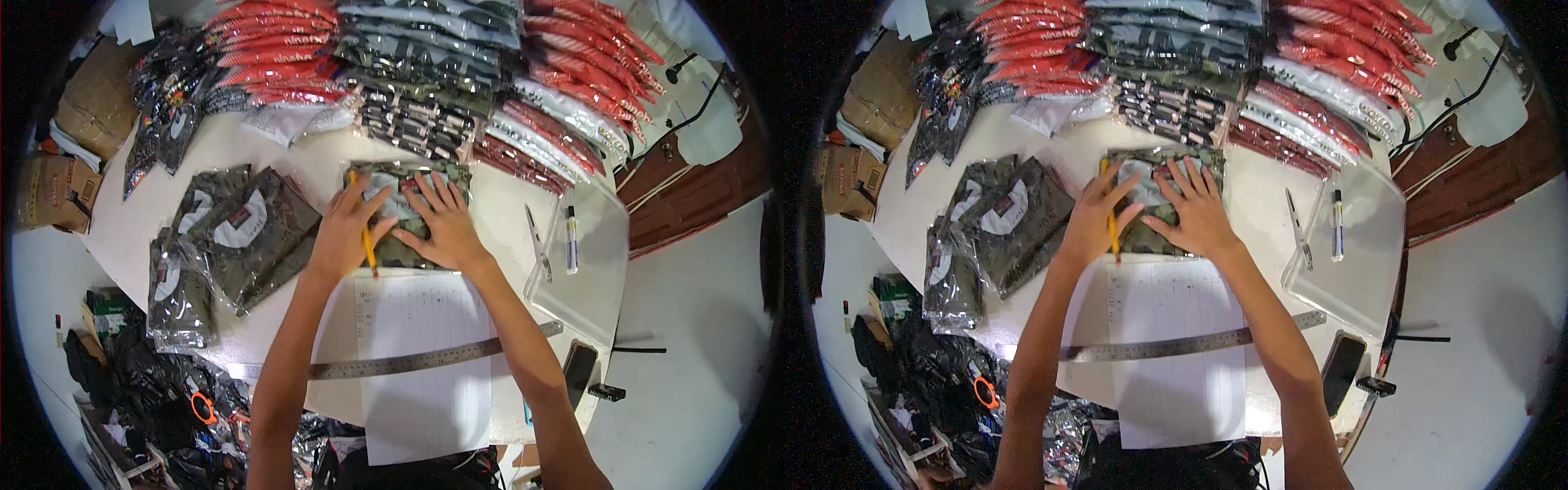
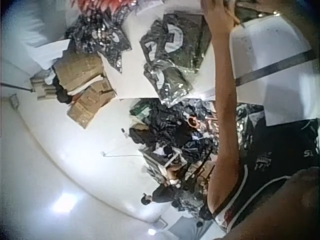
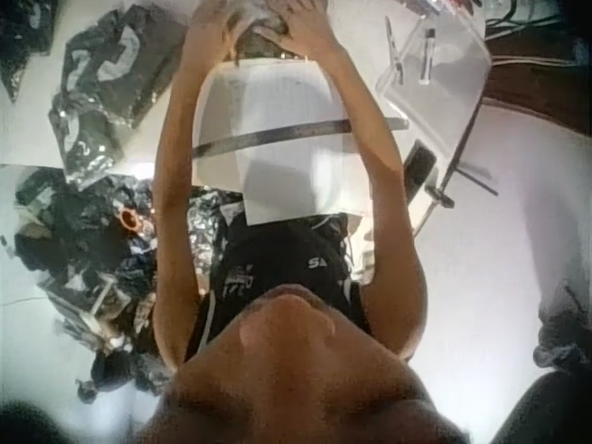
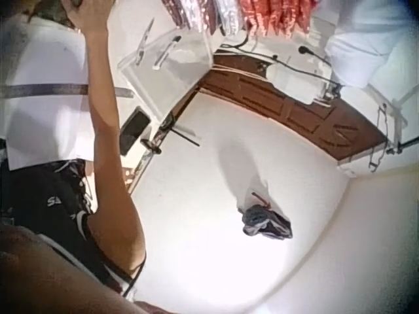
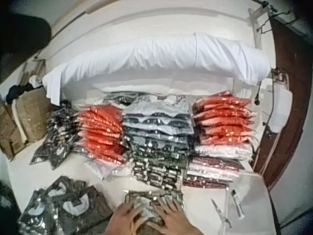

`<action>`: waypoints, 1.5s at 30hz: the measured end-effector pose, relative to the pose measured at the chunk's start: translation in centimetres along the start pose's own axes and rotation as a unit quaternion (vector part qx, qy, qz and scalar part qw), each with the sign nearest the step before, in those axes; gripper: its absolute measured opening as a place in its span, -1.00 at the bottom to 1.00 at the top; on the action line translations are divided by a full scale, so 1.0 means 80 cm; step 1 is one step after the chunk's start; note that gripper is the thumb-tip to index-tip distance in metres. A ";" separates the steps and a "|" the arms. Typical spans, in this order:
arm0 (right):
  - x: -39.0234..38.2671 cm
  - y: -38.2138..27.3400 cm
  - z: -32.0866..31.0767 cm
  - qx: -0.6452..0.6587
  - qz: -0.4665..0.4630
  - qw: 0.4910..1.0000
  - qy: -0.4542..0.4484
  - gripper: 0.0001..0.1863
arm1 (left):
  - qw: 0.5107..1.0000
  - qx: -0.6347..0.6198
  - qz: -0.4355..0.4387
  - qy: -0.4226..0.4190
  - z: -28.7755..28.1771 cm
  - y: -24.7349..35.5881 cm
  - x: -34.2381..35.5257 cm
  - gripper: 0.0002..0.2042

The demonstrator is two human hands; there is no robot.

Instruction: The recorder is counting and recording the inventory of packaged camouflage and patterned shirts on a worksheet.

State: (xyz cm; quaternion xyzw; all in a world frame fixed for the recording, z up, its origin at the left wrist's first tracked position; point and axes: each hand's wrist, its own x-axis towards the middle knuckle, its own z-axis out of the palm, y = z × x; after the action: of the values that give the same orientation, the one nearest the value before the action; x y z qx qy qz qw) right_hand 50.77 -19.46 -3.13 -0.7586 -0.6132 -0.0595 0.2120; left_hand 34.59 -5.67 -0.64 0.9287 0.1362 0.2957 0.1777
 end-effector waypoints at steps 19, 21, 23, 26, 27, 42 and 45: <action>-0.136 -0.073 -0.111 0.213 0.168 0.954 0.124 -0.75 | 0.757 -0.607 -0.192 0.147 -0.059 0.050 -0.079 -0.58; -0.159 -0.097 -0.109 0.206 0.172 0.956 0.115 -0.75 | 0.775 -0.548 -0.281 0.141 -0.056 0.065 -0.100 -0.74; -0.185 -0.107 -0.108 0.191 0.179 0.959 0.107 -0.76 | 0.757 -0.560 -0.318 0.111 -0.053 0.088 -0.104 -0.87; -0.212 -0.112 -0.105 0.160 0.197 0.962 0.100 -0.76 | 0.810 -0.472 -0.345 0.031 -0.060 0.098 -0.095 -0.85; -0.213 -0.108 -0.106 0.147 0.205 0.962 0.103 -0.76 | 0.862 -0.373 -0.339 -0.056 -0.066 0.102 -0.083 -0.83; -0.187 0.045 -0.127 -0.034 0.424 0.890 0.167 -0.77 | 0.958 -0.085 -0.191 -0.198 0.131 0.237 0.041 -0.37; -0.172 -0.019 -0.153 0.159 0.431 0.871 0.173 -0.83 | 0.984 -0.092 -0.085 -0.128 0.087 0.229 0.017 -0.20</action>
State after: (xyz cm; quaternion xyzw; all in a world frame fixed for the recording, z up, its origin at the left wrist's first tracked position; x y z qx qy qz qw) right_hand 48.07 -36.49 3.52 -0.8812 -0.1798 0.0063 0.4372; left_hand 42.55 -23.40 2.24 0.9236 0.1632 0.1692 0.3029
